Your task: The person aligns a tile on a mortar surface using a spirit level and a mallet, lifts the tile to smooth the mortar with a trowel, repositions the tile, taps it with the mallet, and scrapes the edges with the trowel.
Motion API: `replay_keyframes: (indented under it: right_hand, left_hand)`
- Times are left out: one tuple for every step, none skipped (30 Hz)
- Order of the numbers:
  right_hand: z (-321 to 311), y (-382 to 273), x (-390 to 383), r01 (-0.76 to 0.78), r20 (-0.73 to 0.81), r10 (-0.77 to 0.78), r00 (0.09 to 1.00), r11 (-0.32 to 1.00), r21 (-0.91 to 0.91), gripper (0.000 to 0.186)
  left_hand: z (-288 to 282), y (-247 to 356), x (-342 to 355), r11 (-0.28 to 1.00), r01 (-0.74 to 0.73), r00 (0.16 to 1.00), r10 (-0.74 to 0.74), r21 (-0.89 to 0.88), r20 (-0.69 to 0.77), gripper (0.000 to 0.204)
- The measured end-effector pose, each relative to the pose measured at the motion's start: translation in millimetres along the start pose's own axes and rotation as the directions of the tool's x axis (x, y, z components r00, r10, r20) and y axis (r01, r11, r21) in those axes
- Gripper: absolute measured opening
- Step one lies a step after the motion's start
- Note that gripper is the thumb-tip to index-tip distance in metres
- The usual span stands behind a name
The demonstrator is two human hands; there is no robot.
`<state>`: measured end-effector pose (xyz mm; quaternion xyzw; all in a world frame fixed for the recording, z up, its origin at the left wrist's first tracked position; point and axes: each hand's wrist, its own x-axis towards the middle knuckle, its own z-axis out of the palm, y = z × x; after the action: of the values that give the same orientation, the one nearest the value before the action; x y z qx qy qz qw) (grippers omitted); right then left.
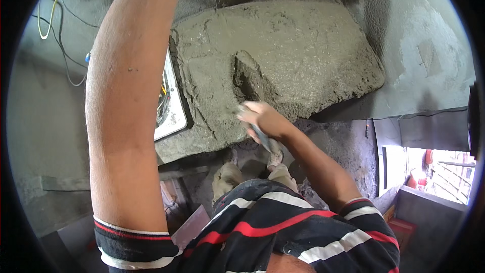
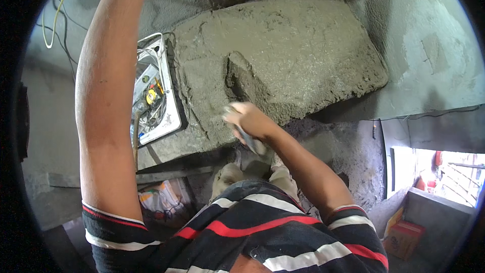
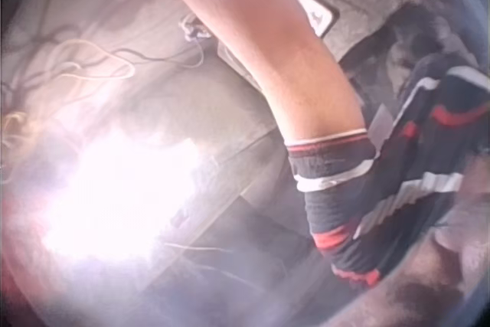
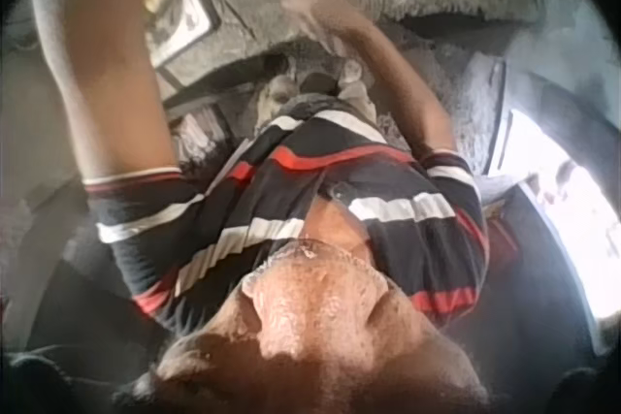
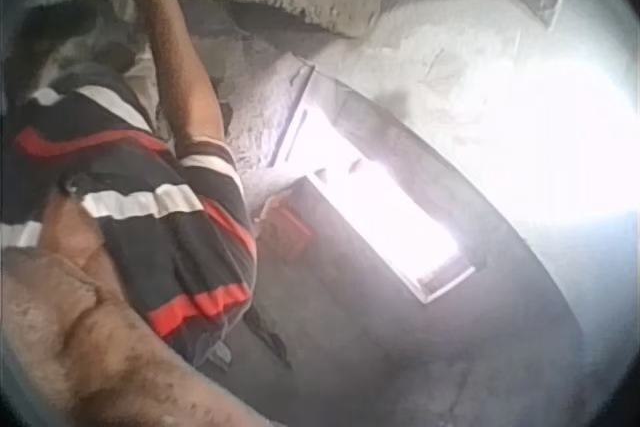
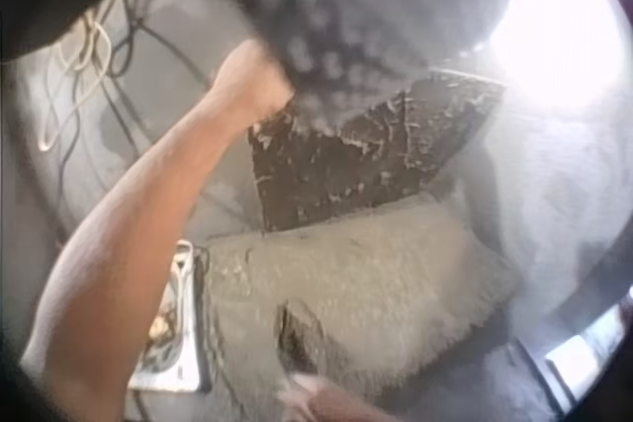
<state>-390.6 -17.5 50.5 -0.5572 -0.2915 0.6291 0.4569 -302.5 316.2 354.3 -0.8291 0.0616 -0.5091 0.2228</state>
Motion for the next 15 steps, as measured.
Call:
replay_keyframes:
  right_hand:
    - [7.9,-6.5,28.8,-0.010,0.038,0.008,0.999,0.999,0.051,0.021]
    - [11.1,-14.5,54.9,-0.013,0.046,0.012,0.999,0.999,0.030,0.021]
    - [13.1,-20.8,80.5,-0.017,0.054,0.017,0.998,1.000,0.010,0.022]
    - [18.5,-27.0,104.2,-0.050,0.045,0.048,0.998,0.998,0.034,0.021]
    - [22.1,-32.8,125.6,-0.080,0.043,0.078,0.996,0.995,0.056,0.021]
    - [17.5,-33.1,147.1,-0.075,0.036,0.073,0.997,0.996,0.055,0.021]
    - [10.2,-30.6,168.2,-0.101,0.003,0.101,0.995,0.989,0.108,0.020]
    - [11.5,-37.2,181.4,-0.128,-0.010,0.131,0.991,0.979,0.157,0.019]
    - [5.1,-40.8,187.4,-0.162,-0.079,0.177,0.981,0.973,0.165,0.017]
    - [-10.2,-39.7,193.1,-0.139,-0.064,0.152,0.986,0.976,0.170,0.015]
    - [-30.3,-39.8,192.3,-0.100,-0.075,0.114,0.991,0.981,0.169,0.014]
    - [-47.5,-38.8,190.9,-0.060,-0.090,0.076,0.993,0.984,0.167,0.014]
    - [-51.8,-40.4,189.1,-0.057,-0.106,0.076,0.991,0.984,0.167,0.014]
    - [-53.1,-42.3,184.5,-0.016,-0.167,0.062,0.984,0.964,0.265,0.015]
    - [-56.8,-42.8,176.8,0.034,-0.232,0.053,0.971,0.933,0.357,0.015]
  left_hand:
    - [-4.5,-0.9,0.6,0.997,0.042,0.987,-0.050,0.057,0.155,0.026]
    - [-8.1,9.1,3.5,0.998,0.038,0.989,-0.045,0.048,0.144,0.026]
    - [-15.4,26.1,4.1,0.979,0.200,0.972,-0.194,-0.028,0.133,0.027]
    - [-25.0,37.9,4.7,0.930,0.354,0.931,-0.340,-0.096,0.135,0.028]
    - [-33.8,44.1,6.5,0.932,0.349,0.933,-0.337,-0.095,0.129,0.028]
    - [-39.3,50.5,8.9,0.920,0.375,0.923,-0.357,-0.119,0.146,0.029]
    - [-40.8,53.8,12.1,0.905,0.399,0.912,-0.376,-0.144,0.165,0.030]
    - [-41.1,47.3,11.5,0.907,0.399,0.912,-0.376,-0.133,0.166,0.030]
    - [-40.3,41.4,12.9,0.904,0.421,0.891,-0.398,-0.070,0.216,0.030]
    - [-38.4,36.6,12.5,0.897,0.441,0.866,-0.423,-0.009,0.265,0.030]
    - [-37.2,39.1,13.2,0.895,0.446,0.869,-0.425,-0.028,0.255,0.030]
    - [-35.8,42.9,12.7,0.890,0.456,0.863,-0.437,-0.020,0.253,0.030]
    - [-37.2,48.4,13.0,0.887,0.462,0.858,-0.445,-0.003,0.257,0.030]
    - [-41.0,55.5,14.6,0.887,0.460,0.862,-0.440,-0.025,0.251,0.030]
    - [-45.9,62.1,15.7,0.866,0.484,0.859,-0.441,-0.129,0.261,0.029]
